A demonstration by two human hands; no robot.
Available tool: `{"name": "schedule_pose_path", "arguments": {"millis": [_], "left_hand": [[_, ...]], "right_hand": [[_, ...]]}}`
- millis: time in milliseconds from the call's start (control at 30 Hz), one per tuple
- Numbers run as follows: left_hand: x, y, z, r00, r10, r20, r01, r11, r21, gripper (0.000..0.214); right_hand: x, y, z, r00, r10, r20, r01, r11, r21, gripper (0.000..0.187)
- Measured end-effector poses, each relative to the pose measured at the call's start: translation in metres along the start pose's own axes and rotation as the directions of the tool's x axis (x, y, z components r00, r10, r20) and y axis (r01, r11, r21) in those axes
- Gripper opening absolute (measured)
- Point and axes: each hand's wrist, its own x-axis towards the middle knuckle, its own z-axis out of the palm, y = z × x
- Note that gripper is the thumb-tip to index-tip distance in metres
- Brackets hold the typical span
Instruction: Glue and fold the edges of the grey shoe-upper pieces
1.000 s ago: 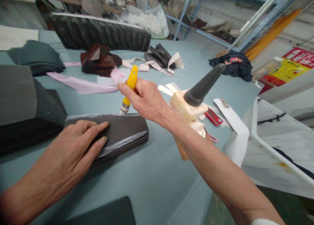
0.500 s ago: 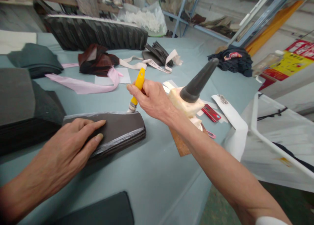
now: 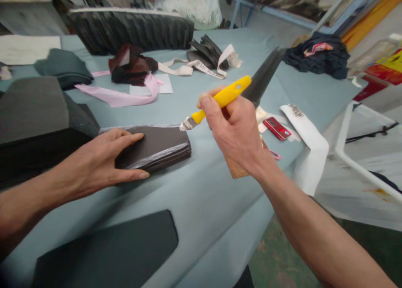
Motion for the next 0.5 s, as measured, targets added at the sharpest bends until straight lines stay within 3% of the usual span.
{"name": "schedule_pose_path", "arguments": {"millis": [267,400,500], "left_hand": [[0.001,-0.003,-0.018,0.993,0.054,0.108,-0.05,0.998,-0.04,0.089],[0.001,0.0,-0.025,0.99,0.023,0.14,-0.019,0.999,-0.033,0.09],[0.002,0.001,-0.028,0.988,-0.009,0.156,0.015,0.999,-0.038,0.097]], "right_hand": [[-0.063,-0.012,-0.017,0.994,0.057,-0.097,-0.05,0.996,0.072,0.037],[-0.083,-0.008,-0.019,0.988,0.1,-0.116,-0.093,0.994,0.061,0.033],[-0.093,-0.006,-0.018,0.98,0.152,-0.129,-0.133,0.98,0.145,0.028]]}}
